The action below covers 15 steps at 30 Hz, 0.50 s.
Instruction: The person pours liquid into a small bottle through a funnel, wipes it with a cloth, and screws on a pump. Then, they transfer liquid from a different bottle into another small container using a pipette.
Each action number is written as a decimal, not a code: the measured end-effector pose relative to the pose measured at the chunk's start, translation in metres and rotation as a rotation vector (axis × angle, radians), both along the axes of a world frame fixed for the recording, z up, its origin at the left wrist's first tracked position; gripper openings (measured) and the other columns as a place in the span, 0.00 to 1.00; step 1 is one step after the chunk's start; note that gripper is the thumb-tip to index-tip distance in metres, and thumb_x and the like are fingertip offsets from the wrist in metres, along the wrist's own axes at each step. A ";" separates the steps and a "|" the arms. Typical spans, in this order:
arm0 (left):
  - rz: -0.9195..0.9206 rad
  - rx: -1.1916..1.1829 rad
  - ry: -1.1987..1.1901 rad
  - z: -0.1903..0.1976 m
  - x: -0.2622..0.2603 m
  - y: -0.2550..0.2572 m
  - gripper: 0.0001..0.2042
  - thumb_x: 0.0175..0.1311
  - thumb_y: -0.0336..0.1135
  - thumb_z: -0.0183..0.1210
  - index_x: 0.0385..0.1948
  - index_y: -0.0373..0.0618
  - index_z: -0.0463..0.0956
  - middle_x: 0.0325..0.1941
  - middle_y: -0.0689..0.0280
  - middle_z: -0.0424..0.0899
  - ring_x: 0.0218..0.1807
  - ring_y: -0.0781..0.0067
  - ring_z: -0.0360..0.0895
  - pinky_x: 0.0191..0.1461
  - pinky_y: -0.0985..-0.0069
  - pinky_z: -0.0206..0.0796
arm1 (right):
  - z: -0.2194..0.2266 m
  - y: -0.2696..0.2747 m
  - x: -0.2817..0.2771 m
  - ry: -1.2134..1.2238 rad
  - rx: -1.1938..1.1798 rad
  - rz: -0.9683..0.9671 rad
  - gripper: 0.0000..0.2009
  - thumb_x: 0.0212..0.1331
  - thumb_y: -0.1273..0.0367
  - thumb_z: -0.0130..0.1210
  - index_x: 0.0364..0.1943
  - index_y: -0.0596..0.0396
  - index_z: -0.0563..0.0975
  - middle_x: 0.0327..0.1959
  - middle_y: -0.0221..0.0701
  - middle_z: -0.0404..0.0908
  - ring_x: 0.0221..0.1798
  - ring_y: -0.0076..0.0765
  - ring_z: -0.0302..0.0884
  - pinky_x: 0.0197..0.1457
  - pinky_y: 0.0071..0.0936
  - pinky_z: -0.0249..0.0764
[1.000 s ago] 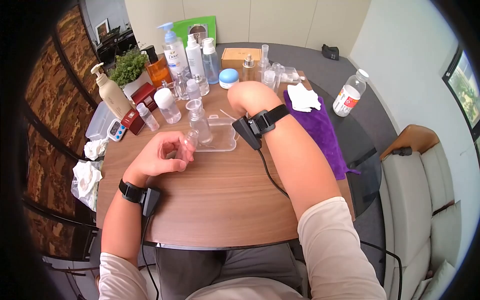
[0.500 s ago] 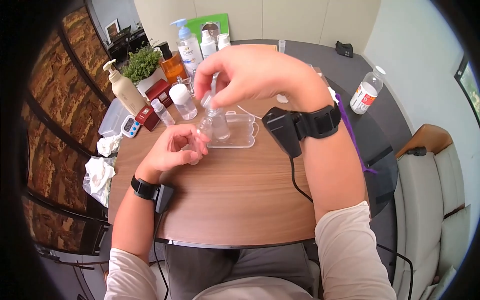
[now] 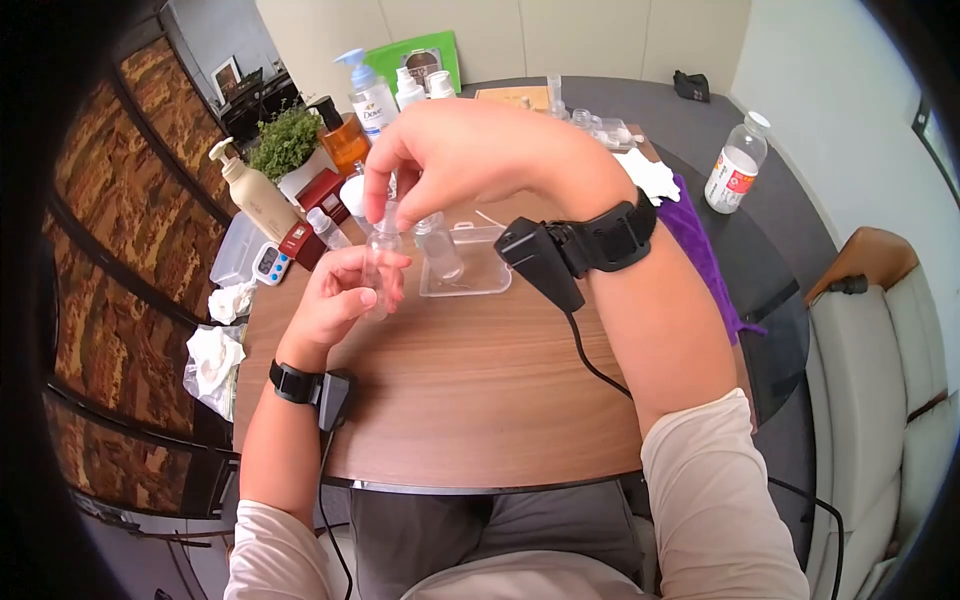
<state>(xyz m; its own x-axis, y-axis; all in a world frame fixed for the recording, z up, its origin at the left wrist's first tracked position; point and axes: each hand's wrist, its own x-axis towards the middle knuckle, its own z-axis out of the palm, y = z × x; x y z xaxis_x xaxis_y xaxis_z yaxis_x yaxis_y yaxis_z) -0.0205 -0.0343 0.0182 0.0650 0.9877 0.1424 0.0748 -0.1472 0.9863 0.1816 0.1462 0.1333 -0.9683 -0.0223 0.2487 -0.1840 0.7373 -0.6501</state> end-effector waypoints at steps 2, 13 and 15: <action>0.015 0.009 0.003 -0.005 -0.001 0.001 0.28 0.61 0.45 0.70 0.57 0.33 0.82 0.38 0.64 0.87 0.40 0.74 0.82 0.46 0.76 0.74 | 0.005 -0.008 0.001 -0.014 0.030 -0.061 0.14 0.53 0.67 0.71 0.43 0.55 0.89 0.30 0.31 0.87 0.35 0.26 0.85 0.39 0.28 0.79; 0.041 0.112 -0.029 -0.008 0.002 0.003 0.25 0.71 0.46 0.64 0.61 0.35 0.81 0.37 0.66 0.86 0.39 0.78 0.80 0.46 0.78 0.72 | -0.001 -0.004 -0.003 0.129 0.157 -0.093 0.20 0.61 0.62 0.69 0.56 0.52 0.84 0.33 0.27 0.88 0.37 0.27 0.82 0.39 0.26 0.74; 0.016 0.103 -0.021 -0.008 0.004 0.003 0.25 0.72 0.46 0.63 0.61 0.34 0.81 0.37 0.66 0.86 0.39 0.78 0.80 0.47 0.77 0.73 | 0.004 -0.009 0.000 0.032 0.148 -0.136 0.20 0.61 0.62 0.69 0.57 0.52 0.83 0.34 0.27 0.88 0.37 0.28 0.83 0.40 0.26 0.75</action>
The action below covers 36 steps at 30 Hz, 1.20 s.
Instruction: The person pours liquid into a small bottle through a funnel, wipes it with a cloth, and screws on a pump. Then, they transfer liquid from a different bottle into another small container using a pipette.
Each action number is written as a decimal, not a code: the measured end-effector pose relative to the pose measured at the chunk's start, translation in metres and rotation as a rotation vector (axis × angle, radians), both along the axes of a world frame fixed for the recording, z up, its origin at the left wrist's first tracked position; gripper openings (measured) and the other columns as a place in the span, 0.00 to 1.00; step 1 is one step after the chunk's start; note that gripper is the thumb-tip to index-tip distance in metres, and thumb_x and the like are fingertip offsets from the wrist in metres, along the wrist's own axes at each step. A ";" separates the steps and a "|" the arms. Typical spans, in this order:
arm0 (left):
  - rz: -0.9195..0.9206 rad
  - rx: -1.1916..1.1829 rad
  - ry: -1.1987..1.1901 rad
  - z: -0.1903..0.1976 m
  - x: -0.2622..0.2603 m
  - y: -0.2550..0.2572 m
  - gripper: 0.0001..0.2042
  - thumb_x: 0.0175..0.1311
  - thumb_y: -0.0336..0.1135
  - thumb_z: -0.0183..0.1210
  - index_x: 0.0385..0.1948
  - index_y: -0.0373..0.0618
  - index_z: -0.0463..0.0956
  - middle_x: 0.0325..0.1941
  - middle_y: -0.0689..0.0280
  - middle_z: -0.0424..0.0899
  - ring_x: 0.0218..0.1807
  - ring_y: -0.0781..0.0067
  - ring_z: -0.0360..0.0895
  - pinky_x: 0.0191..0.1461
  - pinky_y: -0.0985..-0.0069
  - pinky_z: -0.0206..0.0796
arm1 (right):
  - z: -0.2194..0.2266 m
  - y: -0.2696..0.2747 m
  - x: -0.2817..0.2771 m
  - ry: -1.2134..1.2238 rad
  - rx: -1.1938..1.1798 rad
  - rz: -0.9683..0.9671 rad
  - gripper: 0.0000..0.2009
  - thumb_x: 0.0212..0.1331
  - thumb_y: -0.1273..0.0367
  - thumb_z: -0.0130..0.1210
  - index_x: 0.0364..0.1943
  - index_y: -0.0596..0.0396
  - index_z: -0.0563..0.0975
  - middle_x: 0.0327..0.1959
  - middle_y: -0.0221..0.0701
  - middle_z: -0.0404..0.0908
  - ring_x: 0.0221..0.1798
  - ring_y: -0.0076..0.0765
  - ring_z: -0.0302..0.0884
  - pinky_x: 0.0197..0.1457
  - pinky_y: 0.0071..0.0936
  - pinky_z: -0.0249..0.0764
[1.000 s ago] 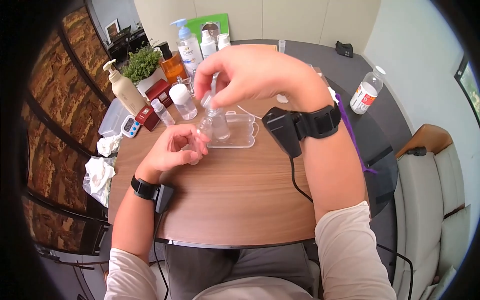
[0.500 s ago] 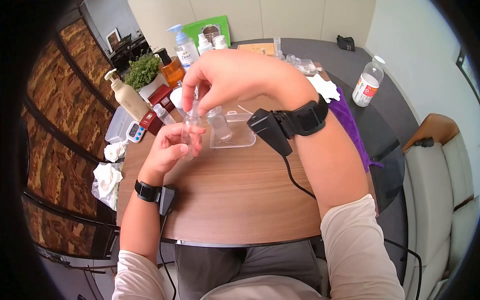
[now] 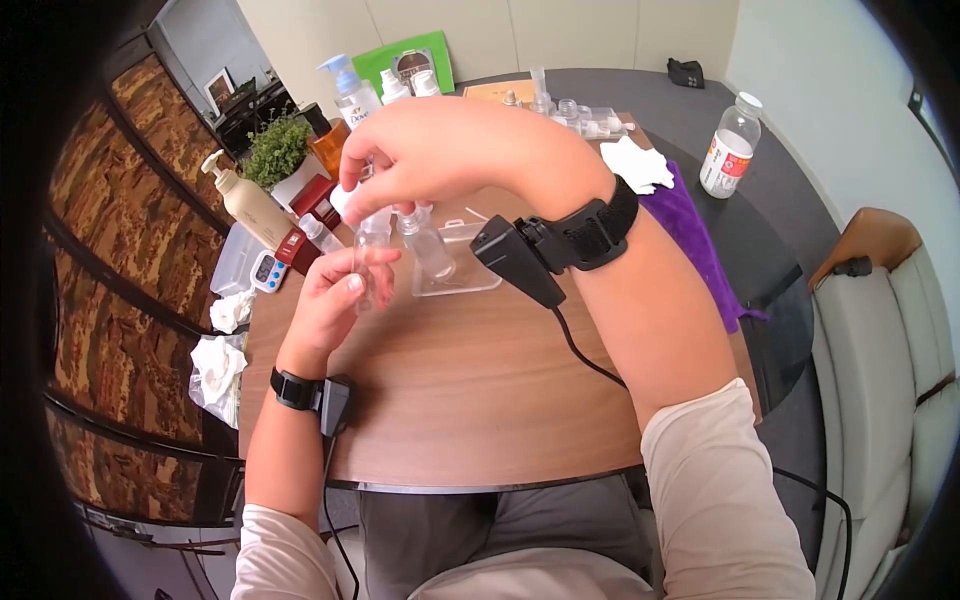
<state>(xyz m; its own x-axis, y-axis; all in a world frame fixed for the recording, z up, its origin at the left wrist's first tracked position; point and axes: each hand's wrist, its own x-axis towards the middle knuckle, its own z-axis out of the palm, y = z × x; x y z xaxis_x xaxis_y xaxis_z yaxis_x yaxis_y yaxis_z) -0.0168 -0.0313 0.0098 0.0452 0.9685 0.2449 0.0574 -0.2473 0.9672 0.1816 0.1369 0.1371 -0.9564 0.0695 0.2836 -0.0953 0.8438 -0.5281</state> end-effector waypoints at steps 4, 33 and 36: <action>0.011 -0.007 -0.009 0.000 0.002 0.000 0.25 0.73 0.46 0.62 0.61 0.33 0.81 0.37 0.65 0.86 0.39 0.77 0.80 0.47 0.77 0.73 | -0.008 0.005 -0.006 0.049 0.007 0.022 0.20 0.60 0.63 0.69 0.56 0.52 0.84 0.34 0.29 0.87 0.38 0.27 0.84 0.42 0.27 0.77; 0.456 0.210 0.237 0.001 0.015 0.008 0.24 0.86 0.51 0.41 0.59 0.39 0.77 0.24 0.75 0.65 0.26 0.85 0.59 0.31 0.79 0.50 | -0.021 -0.003 -0.030 0.119 -0.139 -0.172 0.15 0.66 0.56 0.65 0.39 0.56 0.89 0.28 0.32 0.88 0.30 0.28 0.83 0.37 0.31 0.77; -0.008 -0.023 -0.315 0.000 0.002 0.004 0.28 0.86 0.57 0.37 0.57 0.41 0.78 0.20 0.77 0.63 0.21 0.84 0.57 0.30 0.79 0.49 | -0.035 0.004 -0.031 0.342 -0.185 0.068 0.15 0.66 0.56 0.65 0.41 0.55 0.88 0.29 0.33 0.88 0.32 0.30 0.84 0.39 0.31 0.77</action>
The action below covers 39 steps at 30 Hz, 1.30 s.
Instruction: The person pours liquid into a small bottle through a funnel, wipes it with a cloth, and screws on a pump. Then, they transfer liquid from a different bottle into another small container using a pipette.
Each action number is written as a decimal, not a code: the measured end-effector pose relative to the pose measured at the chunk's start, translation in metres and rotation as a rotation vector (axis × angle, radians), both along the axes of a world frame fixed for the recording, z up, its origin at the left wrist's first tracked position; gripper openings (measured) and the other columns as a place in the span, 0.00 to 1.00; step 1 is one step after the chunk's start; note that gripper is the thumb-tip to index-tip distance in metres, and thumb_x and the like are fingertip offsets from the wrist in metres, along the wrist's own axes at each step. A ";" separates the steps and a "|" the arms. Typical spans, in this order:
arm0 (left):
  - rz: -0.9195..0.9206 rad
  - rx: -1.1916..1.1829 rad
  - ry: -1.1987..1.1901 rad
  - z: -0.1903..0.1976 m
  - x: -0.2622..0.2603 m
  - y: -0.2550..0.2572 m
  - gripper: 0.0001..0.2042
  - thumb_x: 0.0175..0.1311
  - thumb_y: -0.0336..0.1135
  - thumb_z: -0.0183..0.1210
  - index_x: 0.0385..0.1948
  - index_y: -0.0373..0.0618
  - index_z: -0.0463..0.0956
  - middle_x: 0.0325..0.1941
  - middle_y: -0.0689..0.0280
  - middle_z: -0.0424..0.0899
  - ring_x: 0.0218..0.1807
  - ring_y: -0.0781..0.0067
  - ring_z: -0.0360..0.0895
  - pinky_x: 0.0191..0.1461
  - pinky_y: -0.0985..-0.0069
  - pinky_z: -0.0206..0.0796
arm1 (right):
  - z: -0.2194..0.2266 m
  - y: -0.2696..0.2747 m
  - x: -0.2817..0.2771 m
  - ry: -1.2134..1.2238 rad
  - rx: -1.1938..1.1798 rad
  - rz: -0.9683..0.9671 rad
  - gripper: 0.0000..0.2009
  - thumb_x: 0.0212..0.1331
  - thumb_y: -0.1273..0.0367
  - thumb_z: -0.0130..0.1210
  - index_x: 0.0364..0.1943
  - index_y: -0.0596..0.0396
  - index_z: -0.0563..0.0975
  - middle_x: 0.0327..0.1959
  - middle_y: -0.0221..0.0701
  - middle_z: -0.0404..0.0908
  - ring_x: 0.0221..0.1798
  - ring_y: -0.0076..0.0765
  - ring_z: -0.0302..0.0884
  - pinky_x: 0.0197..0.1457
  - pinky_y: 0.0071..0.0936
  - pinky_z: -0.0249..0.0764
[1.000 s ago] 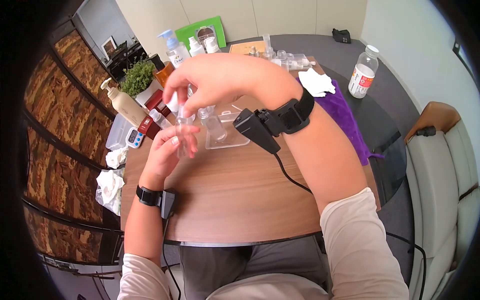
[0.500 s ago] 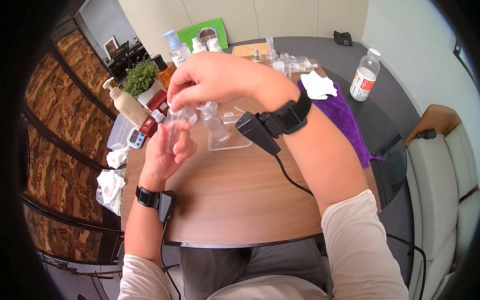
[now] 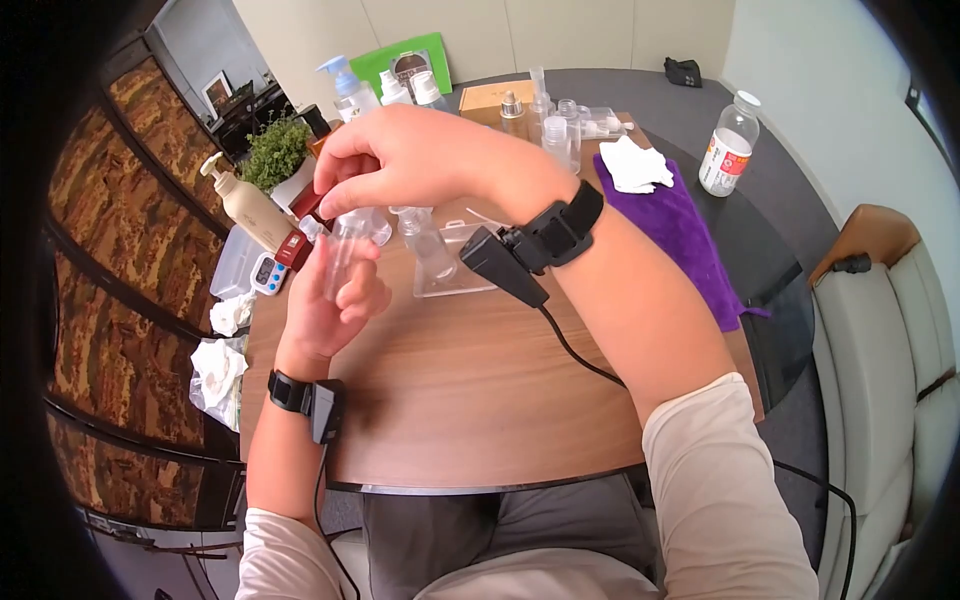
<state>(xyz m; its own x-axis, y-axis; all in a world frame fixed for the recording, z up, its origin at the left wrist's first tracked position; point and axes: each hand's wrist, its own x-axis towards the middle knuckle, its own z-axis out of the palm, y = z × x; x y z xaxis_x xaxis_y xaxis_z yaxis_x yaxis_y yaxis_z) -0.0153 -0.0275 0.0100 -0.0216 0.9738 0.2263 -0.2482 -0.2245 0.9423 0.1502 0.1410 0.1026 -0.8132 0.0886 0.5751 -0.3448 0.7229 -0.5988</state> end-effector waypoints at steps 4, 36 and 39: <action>-0.259 -0.042 -0.315 -0.001 -0.003 0.000 0.31 0.85 0.61 0.34 0.54 0.43 0.79 0.15 0.81 0.60 0.14 0.83 0.52 0.28 0.80 0.50 | 0.003 -0.002 -0.004 0.055 0.093 0.099 0.12 0.70 0.59 0.60 0.44 0.52 0.85 0.32 0.36 0.88 0.34 0.38 0.85 0.40 0.34 0.78; 0.510 0.181 0.401 -0.024 -0.003 0.015 0.20 0.88 0.45 0.40 0.65 0.41 0.72 0.49 0.66 0.80 0.38 0.79 0.75 0.43 0.78 0.66 | -0.007 0.068 0.010 0.246 0.305 -0.632 0.09 0.62 0.72 0.60 0.44 0.54 0.88 0.38 0.41 0.89 0.44 0.47 0.87 0.49 0.40 0.81; 0.471 0.148 0.409 -0.028 -0.002 0.016 0.20 0.88 0.44 0.40 0.65 0.41 0.72 0.48 0.66 0.80 0.38 0.79 0.75 0.43 0.78 0.67 | -0.029 0.074 0.001 0.066 0.277 -0.630 0.10 0.60 0.76 0.58 0.43 0.55 0.87 0.39 0.44 0.89 0.45 0.54 0.86 0.51 0.44 0.81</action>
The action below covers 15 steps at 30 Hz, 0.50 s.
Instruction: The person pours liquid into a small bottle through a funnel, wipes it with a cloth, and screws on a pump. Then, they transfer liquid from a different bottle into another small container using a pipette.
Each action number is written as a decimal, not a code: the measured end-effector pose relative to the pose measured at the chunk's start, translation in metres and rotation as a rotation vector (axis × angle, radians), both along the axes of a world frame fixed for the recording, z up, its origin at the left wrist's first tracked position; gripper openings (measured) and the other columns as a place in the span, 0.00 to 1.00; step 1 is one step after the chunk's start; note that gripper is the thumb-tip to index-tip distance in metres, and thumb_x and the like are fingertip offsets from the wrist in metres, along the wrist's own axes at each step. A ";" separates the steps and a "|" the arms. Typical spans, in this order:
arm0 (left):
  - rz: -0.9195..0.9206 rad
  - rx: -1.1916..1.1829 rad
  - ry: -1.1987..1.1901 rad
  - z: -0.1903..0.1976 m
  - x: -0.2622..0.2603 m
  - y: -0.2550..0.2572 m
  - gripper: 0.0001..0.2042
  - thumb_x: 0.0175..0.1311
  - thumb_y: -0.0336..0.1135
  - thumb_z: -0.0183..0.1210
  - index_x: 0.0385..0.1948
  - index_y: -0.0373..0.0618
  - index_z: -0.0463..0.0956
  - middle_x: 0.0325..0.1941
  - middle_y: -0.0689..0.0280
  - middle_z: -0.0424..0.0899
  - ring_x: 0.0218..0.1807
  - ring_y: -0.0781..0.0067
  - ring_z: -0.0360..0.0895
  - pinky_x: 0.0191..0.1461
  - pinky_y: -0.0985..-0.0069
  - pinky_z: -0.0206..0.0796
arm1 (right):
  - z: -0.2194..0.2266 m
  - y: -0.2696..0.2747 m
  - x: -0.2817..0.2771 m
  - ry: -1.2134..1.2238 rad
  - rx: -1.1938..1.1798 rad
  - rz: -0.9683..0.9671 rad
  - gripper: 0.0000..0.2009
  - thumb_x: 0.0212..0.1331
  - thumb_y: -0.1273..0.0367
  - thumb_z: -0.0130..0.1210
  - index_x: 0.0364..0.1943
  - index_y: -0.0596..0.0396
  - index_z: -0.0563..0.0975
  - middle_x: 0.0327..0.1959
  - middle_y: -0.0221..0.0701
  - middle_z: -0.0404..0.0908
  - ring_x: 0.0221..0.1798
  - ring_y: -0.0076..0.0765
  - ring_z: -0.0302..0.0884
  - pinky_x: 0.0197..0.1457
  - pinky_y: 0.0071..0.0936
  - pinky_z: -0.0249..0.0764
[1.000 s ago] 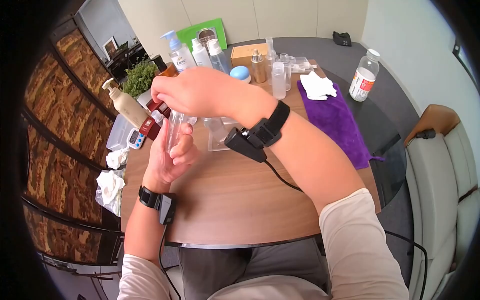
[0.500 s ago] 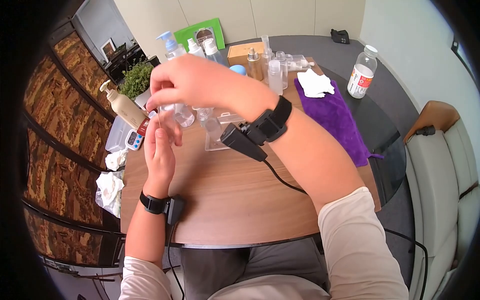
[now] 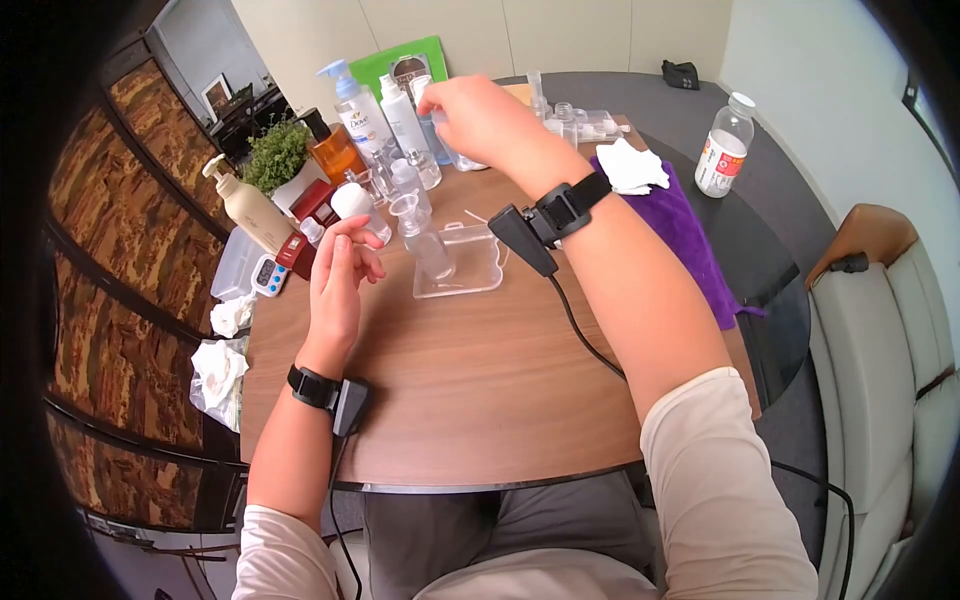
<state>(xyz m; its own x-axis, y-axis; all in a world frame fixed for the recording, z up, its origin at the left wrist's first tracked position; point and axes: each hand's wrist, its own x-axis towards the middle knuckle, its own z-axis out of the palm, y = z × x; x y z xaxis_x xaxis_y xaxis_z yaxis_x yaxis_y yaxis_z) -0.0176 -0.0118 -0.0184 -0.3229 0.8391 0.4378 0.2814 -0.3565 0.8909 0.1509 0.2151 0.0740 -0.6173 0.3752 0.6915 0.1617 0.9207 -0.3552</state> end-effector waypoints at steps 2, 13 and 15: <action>-0.009 -0.010 -0.014 -0.001 0.000 0.001 0.19 0.88 0.44 0.40 0.64 0.41 0.73 0.48 0.66 0.80 0.38 0.80 0.75 0.43 0.78 0.67 | -0.012 0.004 -0.007 -0.009 -0.010 -0.012 0.08 0.59 0.76 0.59 0.40 0.56 0.86 0.38 0.45 0.88 0.45 0.53 0.86 0.51 0.45 0.81; -0.064 -0.098 0.028 -0.003 0.000 0.001 0.19 0.88 0.44 0.40 0.64 0.42 0.73 0.48 0.67 0.80 0.38 0.80 0.75 0.45 0.79 0.66 | -0.046 0.021 -0.016 -0.069 -0.139 0.032 0.05 0.58 0.76 0.61 0.36 0.57 0.86 0.36 0.44 0.88 0.42 0.49 0.86 0.47 0.42 0.80; -0.067 -0.105 0.030 -0.002 0.000 0.001 0.19 0.88 0.44 0.40 0.64 0.43 0.73 0.47 0.68 0.80 0.38 0.80 0.75 0.45 0.79 0.67 | -0.047 0.021 -0.017 -0.061 -0.140 0.040 0.06 0.58 0.75 0.61 0.37 0.57 0.86 0.36 0.44 0.87 0.41 0.50 0.86 0.47 0.41 0.80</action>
